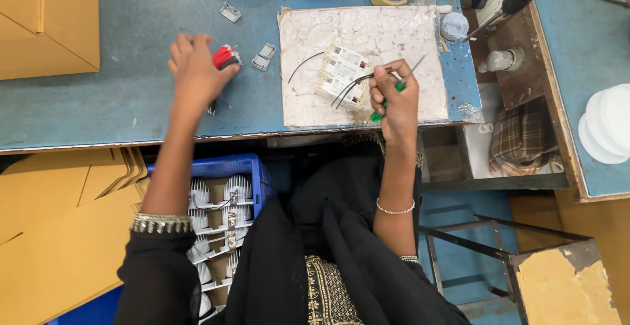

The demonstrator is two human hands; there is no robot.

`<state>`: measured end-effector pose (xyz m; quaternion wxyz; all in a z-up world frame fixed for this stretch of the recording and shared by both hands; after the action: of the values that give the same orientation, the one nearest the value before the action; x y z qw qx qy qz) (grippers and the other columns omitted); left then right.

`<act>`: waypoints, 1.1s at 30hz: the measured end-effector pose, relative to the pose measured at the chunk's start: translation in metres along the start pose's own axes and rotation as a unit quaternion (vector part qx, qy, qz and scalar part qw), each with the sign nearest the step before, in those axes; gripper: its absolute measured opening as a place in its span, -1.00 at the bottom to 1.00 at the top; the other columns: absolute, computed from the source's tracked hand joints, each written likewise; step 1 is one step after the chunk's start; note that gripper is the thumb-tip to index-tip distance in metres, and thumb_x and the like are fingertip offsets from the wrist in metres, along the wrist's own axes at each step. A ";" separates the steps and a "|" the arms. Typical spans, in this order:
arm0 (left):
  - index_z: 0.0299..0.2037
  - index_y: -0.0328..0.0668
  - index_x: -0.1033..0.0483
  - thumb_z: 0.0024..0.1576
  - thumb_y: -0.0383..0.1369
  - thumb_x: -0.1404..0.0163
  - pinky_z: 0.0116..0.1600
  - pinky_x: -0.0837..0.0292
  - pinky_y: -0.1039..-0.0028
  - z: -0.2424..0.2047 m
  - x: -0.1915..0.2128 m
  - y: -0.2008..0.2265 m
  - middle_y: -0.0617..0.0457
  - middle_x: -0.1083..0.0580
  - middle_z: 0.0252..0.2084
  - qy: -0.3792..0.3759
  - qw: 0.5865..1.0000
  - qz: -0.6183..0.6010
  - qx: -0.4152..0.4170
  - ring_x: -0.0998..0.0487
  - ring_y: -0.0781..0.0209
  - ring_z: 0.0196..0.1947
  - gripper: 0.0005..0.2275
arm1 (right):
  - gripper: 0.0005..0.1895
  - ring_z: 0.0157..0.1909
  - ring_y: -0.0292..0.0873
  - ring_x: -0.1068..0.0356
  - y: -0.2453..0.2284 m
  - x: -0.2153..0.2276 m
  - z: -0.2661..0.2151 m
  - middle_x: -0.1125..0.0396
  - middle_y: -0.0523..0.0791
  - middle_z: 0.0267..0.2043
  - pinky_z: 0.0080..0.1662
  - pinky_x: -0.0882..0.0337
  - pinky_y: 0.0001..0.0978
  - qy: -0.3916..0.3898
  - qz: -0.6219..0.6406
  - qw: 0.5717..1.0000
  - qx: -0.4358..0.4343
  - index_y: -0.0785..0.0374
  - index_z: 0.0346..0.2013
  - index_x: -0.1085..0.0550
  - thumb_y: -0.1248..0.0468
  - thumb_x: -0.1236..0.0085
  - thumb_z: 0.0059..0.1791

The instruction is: The person assembles and tests LED drivers by connecting wires to components and tightening screws using a screwdriver.

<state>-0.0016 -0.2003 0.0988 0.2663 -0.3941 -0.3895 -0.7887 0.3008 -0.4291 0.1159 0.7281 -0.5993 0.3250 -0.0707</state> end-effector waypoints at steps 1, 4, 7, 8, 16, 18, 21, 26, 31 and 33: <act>0.07 -0.39 -0.55 0.04 -0.15 -0.32 0.13 -0.28 0.01 -0.008 0.006 0.019 -0.26 -0.35 0.13 0.062 0.998 -0.017 -0.022 -0.31 -0.20 0.17 -0.49 | -0.83 -0.54 -0.44 -0.18 0.001 -0.004 0.000 -0.38 -0.15 -0.43 -0.57 -0.06 -0.65 -0.004 -0.004 1.000 -0.005 0.21 -0.26 -0.39 0.26 -0.23 0.07; 0.03 -0.29 -0.57 0.23 -0.21 -0.18 0.10 -0.39 0.18 -0.018 0.000 0.078 -0.16 -0.49 0.03 -0.044 0.969 -0.224 -0.096 -0.47 -0.05 0.07 -0.68 | -0.82 -0.61 -0.43 -0.16 0.017 -0.028 -0.002 -0.35 -0.16 -0.49 -0.63 -0.07 -0.63 -0.035 -0.068 0.996 -0.047 0.22 -0.30 -0.40 0.23 -0.21 0.07; -0.07 -0.25 -0.58 0.24 -0.21 -0.12 -0.05 -0.49 0.35 -0.037 -0.024 0.131 0.02 -0.60 -0.24 -0.258 0.867 -0.418 -0.089 -0.57 0.21 -0.21 -0.75 | -0.81 -0.59 -0.44 -0.19 0.027 -0.054 -0.009 -0.38 -0.16 -0.48 -0.59 -0.08 -0.63 -0.098 -0.077 0.991 -0.040 0.23 -0.29 -0.38 0.24 -0.22 0.07; -0.12 -0.28 -0.53 0.22 -0.22 -0.12 -0.08 -0.52 0.35 -0.042 -0.028 0.136 0.01 -0.60 -0.28 -0.279 0.842 -0.459 -0.052 -0.59 0.22 -0.25 -0.75 | -0.81 -0.59 -0.45 -0.18 0.027 -0.058 -0.012 -0.36 -0.17 -0.49 -0.58 -0.08 -0.63 -0.106 -0.075 0.991 -0.039 0.24 -0.27 -0.39 0.24 -0.22 0.07; -0.12 -0.31 -0.45 0.17 -0.47 0.03 -0.19 -0.49 0.23 -0.036 -0.061 0.090 -0.11 -0.55 -0.33 -0.134 0.894 -0.426 0.027 -0.60 0.08 -0.31 -0.87 | -0.82 -0.58 -0.42 -0.15 0.026 -0.067 -0.013 -0.30 -0.19 -0.50 -0.55 -0.08 -0.60 -0.068 -0.203 0.976 -0.034 0.24 -0.07 -0.52 0.27 -0.20 0.06; -0.06 -0.31 -0.43 0.34 -0.45 0.09 -0.09 -0.47 0.14 -0.024 -0.043 0.064 -0.23 -0.57 -0.21 0.035 0.960 -0.276 0.015 -0.59 -0.19 -0.16 -0.91 | -0.83 -0.42 -0.29 -0.28 0.017 -0.079 -0.005 -0.32 -0.14 -0.41 -0.40 -0.26 -0.45 -0.076 -0.395 0.905 0.136 0.23 -0.10 -0.57 0.29 -0.28 0.02; -0.13 -0.30 -0.49 0.28 -0.26 -0.06 -0.16 -0.41 0.08 -0.006 -0.029 0.014 -0.25 -0.57 -0.28 0.035 0.980 -0.152 0.124 -0.58 -0.25 -0.24 -0.78 | -0.80 -0.15 -0.10 -0.34 0.023 -0.103 0.017 -0.35 -0.11 -0.25 -0.20 -0.39 -0.25 -0.148 -0.575 0.763 0.257 0.20 -0.17 -0.60 0.33 -0.33 -0.09; -0.30 -0.33 -0.60 0.03 -0.07 -0.36 -0.27 -0.42 0.14 0.000 0.008 -0.061 -0.15 -0.53 -0.44 0.038 0.992 -0.055 0.106 -0.56 -0.12 -0.37 -0.59 | -0.85 0.04 -0.08 -0.31 0.043 -0.124 0.061 -0.37 -0.19 -0.10 -0.04 -0.42 -0.18 -0.307 -0.653 0.668 0.185 0.22 -0.25 -0.55 0.34 -0.29 -0.11; -0.25 -0.31 -0.64 -0.01 -0.08 -0.36 -0.37 -0.31 0.31 -0.030 0.004 -0.080 0.01 -0.45 -0.51 -0.122 0.957 -0.194 0.175 -0.38 0.26 -0.51 -0.60 | -0.91 0.07 -0.05 -0.32 0.052 -0.126 0.075 -0.35 -0.14 -0.09 -0.09 -0.42 -0.18 -0.420 -0.657 0.600 0.178 0.28 -0.34 -0.48 0.42 -0.22 -0.11; -0.25 -0.30 -0.63 -0.06 -0.11 -0.38 -0.37 -0.33 0.36 -0.036 0.003 -0.073 0.04 -0.48 -0.51 -0.087 0.958 -0.209 0.177 -0.40 0.30 -0.53 -0.61 | -0.89 -0.02 -0.01 -0.33 0.050 -0.131 0.079 -0.34 -0.08 -0.12 -0.06 -0.39 -0.15 -0.410 -0.619 0.645 0.182 0.29 -0.21 -0.47 0.40 -0.20 -0.01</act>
<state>-0.0717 -0.1896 0.0579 0.1263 -0.3180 -0.6184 -0.7074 0.2283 -0.2860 0.1261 0.6678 -0.4845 -0.4725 -0.3099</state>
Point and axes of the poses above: each hand's wrist, its own z-axis towards the middle knuckle, its own x-axis out of the back of the hand, y = z × x, the point moved 5 cm from there along z, towards the middle knuckle
